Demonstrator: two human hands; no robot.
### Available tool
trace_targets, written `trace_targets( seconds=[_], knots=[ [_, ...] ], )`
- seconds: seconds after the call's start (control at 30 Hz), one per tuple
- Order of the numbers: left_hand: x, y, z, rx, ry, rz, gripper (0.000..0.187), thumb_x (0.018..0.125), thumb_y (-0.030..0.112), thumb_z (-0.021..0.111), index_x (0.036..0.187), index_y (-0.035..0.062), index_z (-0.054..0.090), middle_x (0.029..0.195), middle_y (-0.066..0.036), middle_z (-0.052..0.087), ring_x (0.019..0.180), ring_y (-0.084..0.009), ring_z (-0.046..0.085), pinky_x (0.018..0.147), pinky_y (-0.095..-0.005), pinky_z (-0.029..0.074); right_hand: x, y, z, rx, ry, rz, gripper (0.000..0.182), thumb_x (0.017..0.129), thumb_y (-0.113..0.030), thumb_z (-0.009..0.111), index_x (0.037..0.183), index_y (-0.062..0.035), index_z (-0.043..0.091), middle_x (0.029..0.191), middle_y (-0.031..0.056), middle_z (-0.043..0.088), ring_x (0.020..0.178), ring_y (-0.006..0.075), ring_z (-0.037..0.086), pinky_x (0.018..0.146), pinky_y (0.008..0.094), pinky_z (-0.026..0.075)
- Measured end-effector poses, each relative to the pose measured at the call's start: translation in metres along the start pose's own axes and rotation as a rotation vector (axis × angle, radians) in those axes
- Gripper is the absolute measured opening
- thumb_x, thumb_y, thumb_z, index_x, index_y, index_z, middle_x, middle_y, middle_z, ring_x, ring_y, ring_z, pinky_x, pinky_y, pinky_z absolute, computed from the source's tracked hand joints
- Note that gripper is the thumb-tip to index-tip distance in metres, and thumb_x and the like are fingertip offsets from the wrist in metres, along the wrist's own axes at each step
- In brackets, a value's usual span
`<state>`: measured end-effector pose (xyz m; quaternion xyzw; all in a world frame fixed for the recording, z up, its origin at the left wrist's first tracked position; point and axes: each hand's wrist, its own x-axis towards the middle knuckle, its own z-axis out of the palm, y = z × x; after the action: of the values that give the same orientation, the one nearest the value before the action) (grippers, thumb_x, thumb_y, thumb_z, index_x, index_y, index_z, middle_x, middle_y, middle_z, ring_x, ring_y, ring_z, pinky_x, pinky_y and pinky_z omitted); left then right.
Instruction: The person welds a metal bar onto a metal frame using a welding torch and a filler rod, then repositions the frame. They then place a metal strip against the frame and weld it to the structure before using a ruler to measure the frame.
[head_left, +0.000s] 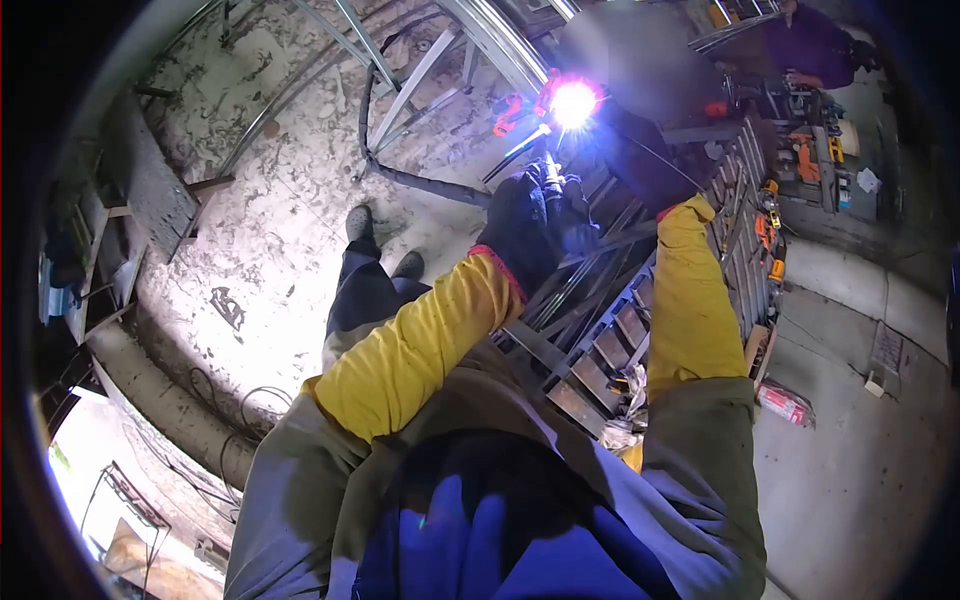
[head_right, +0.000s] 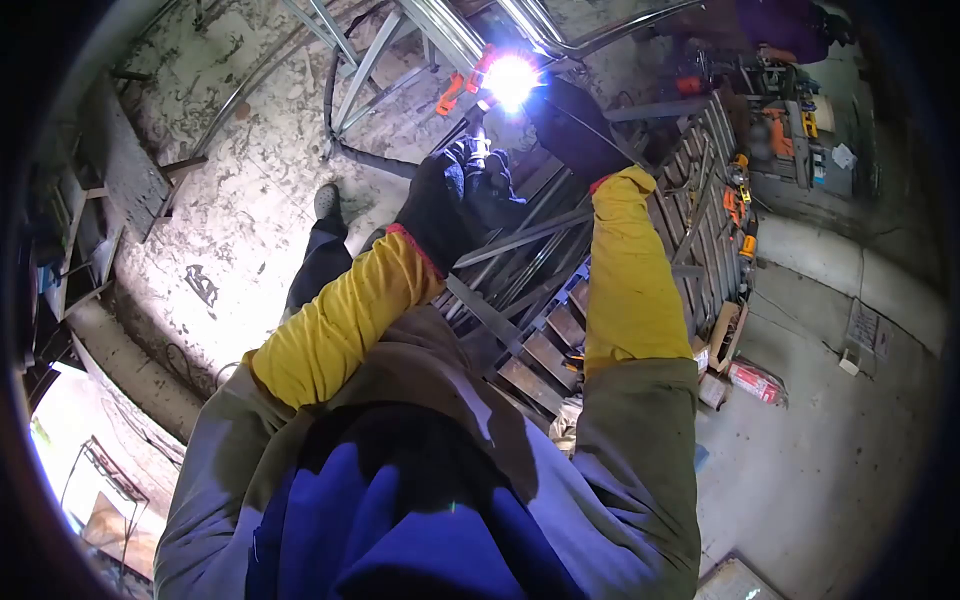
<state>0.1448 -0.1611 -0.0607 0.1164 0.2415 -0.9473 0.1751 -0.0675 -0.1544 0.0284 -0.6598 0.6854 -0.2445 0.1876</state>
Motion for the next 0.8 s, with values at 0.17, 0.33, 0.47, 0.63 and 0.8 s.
trace_targets(
  seconds=[0.17, 0.33, 0.47, 0.63, 0.8],
  knots=[
    [-0.002, -0.001, 0.006, 0.048, -0.046, 0.002, 0.021, 0.105, 0.021, 0.059, 0.12, 0.007, 0.06, 0.102, -0.011, 0.068, 0.09, -0.0241, 0.072, 0.082, -0.0425, 0.062, -0.004, 0.004, -0.001, 0.065, 0.008, 0.014, 0.024, 0.104, -0.011, 0.062, 0.124, -0.0027, 0.073, 0.118, 0.0106, 0.076, 0.106, 0.0178, 0.07, 0.094, 0.0338, 0.054],
    [-0.006, -0.001, 0.019, 0.073, -0.022, 0.057, 0.017, 0.108, 0.024, 0.054, 0.117, 0.0109, 0.06, 0.098, -0.007, 0.066, 0.088, -0.0243, 0.071, 0.077, -0.043, 0.061, -0.012, 0.007, -0.001, 0.129, 0.021, 0.033, 0.024, 0.104, -0.011, 0.062, 0.124, -0.0028, 0.073, 0.118, 0.0103, 0.076, 0.107, 0.0178, 0.07, 0.094, 0.034, 0.055],
    [-0.011, -0.001, 0.029, 0.046, 0.152, 0.041, 0.011, 0.109, 0.024, 0.052, 0.108, 0.0151, 0.059, 0.096, -0.005, 0.064, 0.081, -0.0232, 0.068, 0.072, -0.0401, 0.058, -0.022, -0.002, -0.007, 0.154, 0.067, 0.072, 0.019, 0.103, -0.01, 0.066, 0.118, -0.0025, 0.074, 0.109, 0.0076, 0.078, 0.098, 0.018, 0.073, 0.088, 0.0337, 0.057],
    [-0.001, 0.001, 0.011, 0.214, 0.096, 0.149, 0.011, 0.107, 0.023, 0.056, 0.11, 0.0132, 0.059, 0.094, -0.004, 0.065, 0.08, -0.0224, 0.069, 0.07, -0.04, 0.057, -0.057, 0.003, -0.014, 0.109, 0.008, 0.205, 0.02, 0.104, -0.011, 0.064, 0.118, -0.0044, 0.076, 0.108, 0.0061, 0.077, 0.096, 0.015, 0.071, 0.086, 0.0328, 0.056],
    [0.009, 0.002, -0.024, 0.896, -0.137, 0.495, 0.02, 0.098, 0.018, 0.065, 0.115, 0.0062, 0.063, 0.089, -0.004, 0.074, 0.078, -0.0214, 0.071, 0.072, -0.0393, 0.054, -0.101, 0.036, 0.017, 0.162, 0.139, 0.112, 0.02, 0.105, -0.013, 0.062, 0.119, -0.0062, 0.076, 0.114, 0.0128, 0.076, 0.103, 0.0287, 0.073, 0.09, 0.0408, 0.055]
  ],
)
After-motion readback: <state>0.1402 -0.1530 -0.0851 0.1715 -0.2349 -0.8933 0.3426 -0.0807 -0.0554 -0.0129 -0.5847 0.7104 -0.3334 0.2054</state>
